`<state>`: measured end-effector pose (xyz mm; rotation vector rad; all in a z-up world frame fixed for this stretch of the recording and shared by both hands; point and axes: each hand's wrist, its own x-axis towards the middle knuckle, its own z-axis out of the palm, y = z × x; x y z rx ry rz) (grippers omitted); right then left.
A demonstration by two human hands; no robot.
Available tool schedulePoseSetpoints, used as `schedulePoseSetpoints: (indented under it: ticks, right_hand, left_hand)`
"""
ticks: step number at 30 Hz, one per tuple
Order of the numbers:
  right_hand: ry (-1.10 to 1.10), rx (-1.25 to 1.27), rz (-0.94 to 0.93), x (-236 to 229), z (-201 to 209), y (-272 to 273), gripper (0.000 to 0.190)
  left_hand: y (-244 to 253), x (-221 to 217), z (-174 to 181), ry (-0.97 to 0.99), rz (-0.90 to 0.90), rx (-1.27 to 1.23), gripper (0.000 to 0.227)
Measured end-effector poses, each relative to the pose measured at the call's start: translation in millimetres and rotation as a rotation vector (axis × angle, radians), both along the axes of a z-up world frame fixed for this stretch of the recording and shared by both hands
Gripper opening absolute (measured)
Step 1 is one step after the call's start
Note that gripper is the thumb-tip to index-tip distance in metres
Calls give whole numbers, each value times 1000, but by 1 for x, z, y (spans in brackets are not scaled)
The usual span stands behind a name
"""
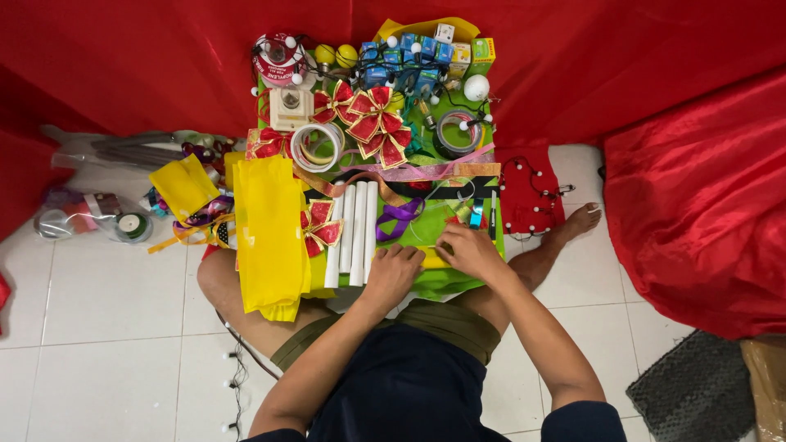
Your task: The person is folding yellow cardboard strips and taping them together to form a decorative base for a gift arrangement.
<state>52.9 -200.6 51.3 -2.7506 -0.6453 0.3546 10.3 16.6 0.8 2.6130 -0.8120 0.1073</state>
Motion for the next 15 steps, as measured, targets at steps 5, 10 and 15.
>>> schedulePoseSetpoints:
  ticks: [5,10,15]
  right_hand:
    - [27,-8,11,2,3,0,15]
    - [105,-29,39,10,13,2,14]
    - [209,-16,47,17,18,2,14]
  left_hand:
    - [-1,0,-2,2,-1,20,16]
    - [-1,0,-8,0,-4,20,17]
    - [-1,0,-9,20,5,24,20]
